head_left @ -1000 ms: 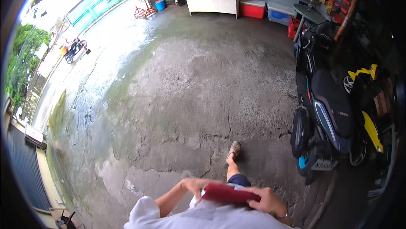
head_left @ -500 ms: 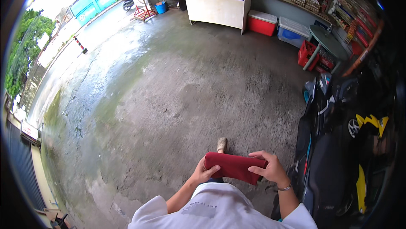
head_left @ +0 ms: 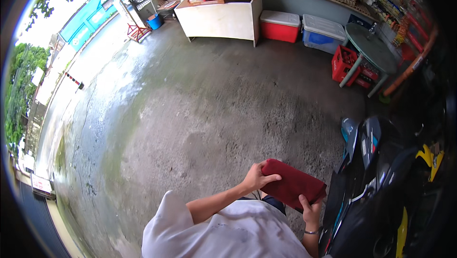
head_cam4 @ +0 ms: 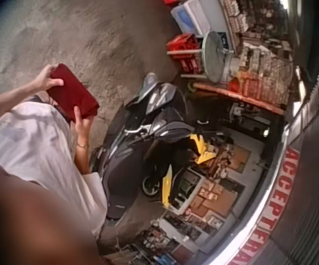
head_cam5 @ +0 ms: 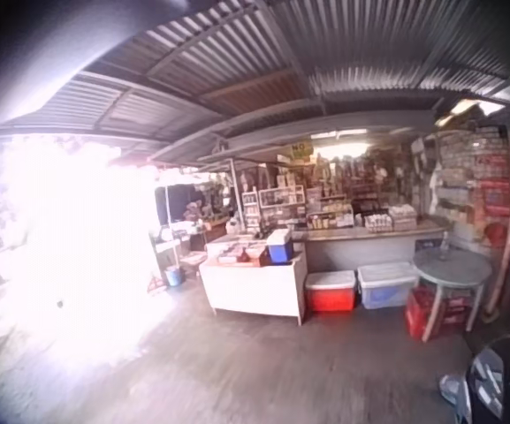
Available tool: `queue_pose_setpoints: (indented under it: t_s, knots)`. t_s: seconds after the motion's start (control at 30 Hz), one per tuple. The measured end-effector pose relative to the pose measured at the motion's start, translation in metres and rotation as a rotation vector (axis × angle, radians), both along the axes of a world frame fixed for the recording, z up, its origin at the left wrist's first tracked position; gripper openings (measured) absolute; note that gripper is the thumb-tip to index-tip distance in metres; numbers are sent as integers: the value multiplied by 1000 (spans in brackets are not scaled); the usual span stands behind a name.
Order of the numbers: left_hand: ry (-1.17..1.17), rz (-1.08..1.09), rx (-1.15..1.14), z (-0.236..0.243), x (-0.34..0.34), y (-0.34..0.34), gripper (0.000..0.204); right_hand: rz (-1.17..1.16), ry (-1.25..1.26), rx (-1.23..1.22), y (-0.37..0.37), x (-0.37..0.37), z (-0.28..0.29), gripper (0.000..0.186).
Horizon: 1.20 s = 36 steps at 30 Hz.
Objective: The person folds a light green cloth and a red cloth on a wooden table, then walks to a small shop area to pick up a plastic bag. The person places the folded red cloth into the plastic bag and ties it shut.
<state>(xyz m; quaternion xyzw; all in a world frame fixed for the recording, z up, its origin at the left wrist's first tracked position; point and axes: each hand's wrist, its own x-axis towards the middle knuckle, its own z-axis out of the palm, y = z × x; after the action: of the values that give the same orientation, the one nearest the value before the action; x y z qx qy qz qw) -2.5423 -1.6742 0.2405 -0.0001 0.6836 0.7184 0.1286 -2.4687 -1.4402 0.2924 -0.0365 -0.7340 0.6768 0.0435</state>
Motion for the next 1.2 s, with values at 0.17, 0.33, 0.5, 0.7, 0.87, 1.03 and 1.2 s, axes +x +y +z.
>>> queue_pose_setpoints:
  t_s: [0.17,0.33,0.5,0.7,0.87,1.03,1.2]
  knots:
    - [-132,-11,138,-48,-187,71,57,28,40,181,70,-191,-12,35]
    - [584,-151,-504,24,-371,97,82,373,6,608,131,-403,40,38]
    - [238,-485,-407,34,-556,122,79,722,150,658,143,-618,62,37]
    - [123,-556,-223,-31,-762,168,66,580,171,771,181,-835,41,35]
    - [-51,-685,-166,-33,-939,215,56,312,154,738,222,-969,57,34]
    - [-33,-948,-47,24,-1115,287,62,137,175,749,287,-1097,63,33]
    - [-37,-816,115,-11,-1262,360,55,178,59,777,345,-1267,45,34]
